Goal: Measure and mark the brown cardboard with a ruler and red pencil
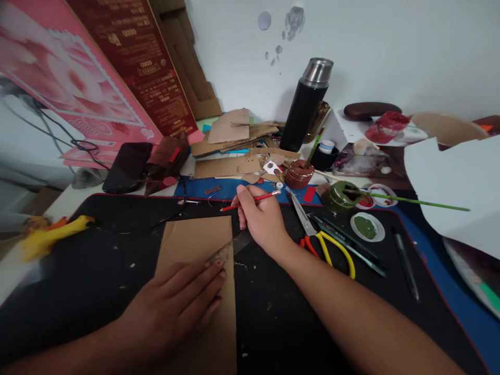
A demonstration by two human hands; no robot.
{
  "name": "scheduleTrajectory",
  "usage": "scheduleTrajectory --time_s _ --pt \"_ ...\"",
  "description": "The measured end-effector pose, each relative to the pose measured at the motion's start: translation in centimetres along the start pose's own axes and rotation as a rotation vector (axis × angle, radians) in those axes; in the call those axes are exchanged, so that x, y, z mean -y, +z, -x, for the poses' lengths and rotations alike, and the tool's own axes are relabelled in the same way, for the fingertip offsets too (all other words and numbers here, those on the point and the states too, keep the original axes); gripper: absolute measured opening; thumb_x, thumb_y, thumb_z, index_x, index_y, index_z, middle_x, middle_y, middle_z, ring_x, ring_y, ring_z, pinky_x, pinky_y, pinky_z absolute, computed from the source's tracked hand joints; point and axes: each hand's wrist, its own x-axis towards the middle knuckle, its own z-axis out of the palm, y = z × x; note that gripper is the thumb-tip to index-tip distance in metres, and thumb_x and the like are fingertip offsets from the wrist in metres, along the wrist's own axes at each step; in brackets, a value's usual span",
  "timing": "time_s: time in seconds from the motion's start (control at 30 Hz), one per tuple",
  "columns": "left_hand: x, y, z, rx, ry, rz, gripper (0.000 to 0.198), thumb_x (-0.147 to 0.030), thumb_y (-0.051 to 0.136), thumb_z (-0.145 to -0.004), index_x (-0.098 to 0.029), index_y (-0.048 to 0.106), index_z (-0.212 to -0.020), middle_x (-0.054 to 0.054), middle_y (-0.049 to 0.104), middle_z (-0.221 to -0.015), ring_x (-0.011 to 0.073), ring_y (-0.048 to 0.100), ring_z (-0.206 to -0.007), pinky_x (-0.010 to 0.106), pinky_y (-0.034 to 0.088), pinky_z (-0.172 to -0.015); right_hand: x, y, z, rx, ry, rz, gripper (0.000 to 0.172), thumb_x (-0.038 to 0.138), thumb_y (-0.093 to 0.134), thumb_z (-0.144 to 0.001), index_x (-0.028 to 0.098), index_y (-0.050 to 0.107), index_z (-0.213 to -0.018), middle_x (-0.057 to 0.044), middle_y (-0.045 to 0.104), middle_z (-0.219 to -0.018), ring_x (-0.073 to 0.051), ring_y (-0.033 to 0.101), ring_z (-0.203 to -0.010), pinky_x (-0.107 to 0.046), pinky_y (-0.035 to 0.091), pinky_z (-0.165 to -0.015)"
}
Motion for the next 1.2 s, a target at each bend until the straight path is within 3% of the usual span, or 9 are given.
scheduleTrajectory --time_s 0.2,0.43,0.63,0.73,0.87,1.2 --pt "-0.6 -1.0 0.0 -0.016 0.071 0.060 0.024 -0.021 0.055 -0.111 -0.016 0.077 -0.117 0.004 0.083 -0.119 0.0183 0.077 -0.109 0.030 0.060 -0.096 0.4 0.4 0.7 0.028 -0.039 0.035 0.041 0.055 0.062 -0.105 0.024 0.063 -0.077 0.007 0.052 -0.052 -0.011 0.049 -0.043 -0.027 0.037 -0.045" --pt "-0.7 -1.6 -0.4 0.003 0.150 0.076 0.026 -0.023 0.053 -0.112 -0.017 0.078 -0.109 0.003 0.084 -0.114 0.0183 0.077 -0.098 0.033 0.062 -0.093 0.5 0.6 1.1 0.040 -0.042 0.019 0.039 0.051 0.062 -0.105 0.024 0.063 -0.077 0.006 0.052 -0.052 -0.011 0.050 -0.043 -0.028 0.039 -0.046" --pt "0.0 -0.9 0.0 0.074 0.210 0.087 0.030 -0.020 0.048 -0.112 -0.013 0.073 -0.127 0.009 0.079 -0.124 0.0226 0.072 -0.110 0.036 0.057 -0.099 0.2 0.7 1.0 0.034 -0.025 -0.001 0.040 0.053 0.061 -0.103 0.023 0.063 -0.077 0.007 0.052 -0.050 -0.010 0.049 -0.041 -0.025 0.037 -0.043" --pt "-0.1 -0.1 0.3 0.095 0.128 0.060 0.037 -0.019 0.047 -0.111 -0.010 0.065 -0.143 0.013 0.072 -0.139 0.0260 0.067 -0.123 0.040 0.053 -0.104 0.2 0.6 0.9 0.037 -0.002 -0.002 0.041 0.054 0.062 -0.103 0.023 0.063 -0.077 0.007 0.052 -0.049 -0.010 0.050 -0.041 -0.024 0.036 -0.042" --pt "-0.4 0.6 0.1 0.096 -0.005 0.055 0.035 -0.027 0.049 -0.113 -0.011 0.066 -0.140 0.011 0.071 -0.143 0.0260 0.064 -0.127 0.039 0.049 -0.107 0.3 0.5 0.7 0.041 0.017 -0.006 0.039 0.051 0.060 -0.105 0.023 0.063 -0.078 0.007 0.051 -0.049 -0.011 0.049 -0.040 -0.024 0.038 -0.042" --pt "1.1 -0.3 -0.2 0.100 0.069 0.118 0.037 -0.014 0.037 -0.113 -0.010 0.065 -0.137 0.011 0.073 -0.141 0.0258 0.065 -0.126 0.039 0.053 -0.103 0.5 0.1 0.5 0.002 0.009 -0.006 0.045 0.060 0.064 -0.100 0.022 0.063 -0.077 0.006 0.052 -0.048 -0.011 0.052 -0.039 -0.023 0.036 -0.039"
